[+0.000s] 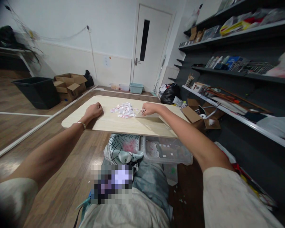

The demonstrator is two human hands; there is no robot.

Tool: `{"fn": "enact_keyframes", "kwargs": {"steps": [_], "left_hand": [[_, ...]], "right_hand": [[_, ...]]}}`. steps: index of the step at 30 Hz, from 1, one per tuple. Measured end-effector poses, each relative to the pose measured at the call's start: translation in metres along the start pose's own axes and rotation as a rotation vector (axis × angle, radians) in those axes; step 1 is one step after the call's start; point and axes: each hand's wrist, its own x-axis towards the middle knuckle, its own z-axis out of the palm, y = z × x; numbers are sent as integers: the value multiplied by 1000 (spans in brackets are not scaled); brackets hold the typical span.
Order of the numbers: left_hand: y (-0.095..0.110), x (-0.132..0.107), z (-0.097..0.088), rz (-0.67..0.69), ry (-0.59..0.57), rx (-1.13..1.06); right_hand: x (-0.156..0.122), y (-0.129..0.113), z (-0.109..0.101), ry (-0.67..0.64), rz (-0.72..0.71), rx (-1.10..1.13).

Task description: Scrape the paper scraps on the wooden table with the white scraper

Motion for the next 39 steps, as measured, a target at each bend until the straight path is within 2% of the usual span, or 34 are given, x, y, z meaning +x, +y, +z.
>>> {"fn": "enact_keyframes", "kwargs": {"steps": [5,9,12,15,19,23,28,31,35,39], "left_hand": [[1,-1,-1,-8,1,-7],[1,-2,-1,3,1,-2],[0,-1,0,-5,10,-16],[-1,1,2,-18,19,-46],[-1,2,3,-23,19,-60],[-1,1,2,-16,12,-45],[0,-1,-1,-15,0,-23],[0,-1,-2,-12,5,-31],[0,-2,-2,-22,18,-54],[0,-2,-1,-26,21,-71]], "right_hand": [[-16,13,3,-78,-28,39],[-33,33,6,-149,-68,88],[-47,52,8,-182,-33,89],[-63,72,10,-170,32,105],[-75,90,10,-81,93,139],[-60,83,8,-32,78,158],[-26,46,6,-30,-22,120],[-16,28,7,-49,-77,111],[-26,23,11,-99,-119,105],[-54,37,16,-161,-116,107]]}}
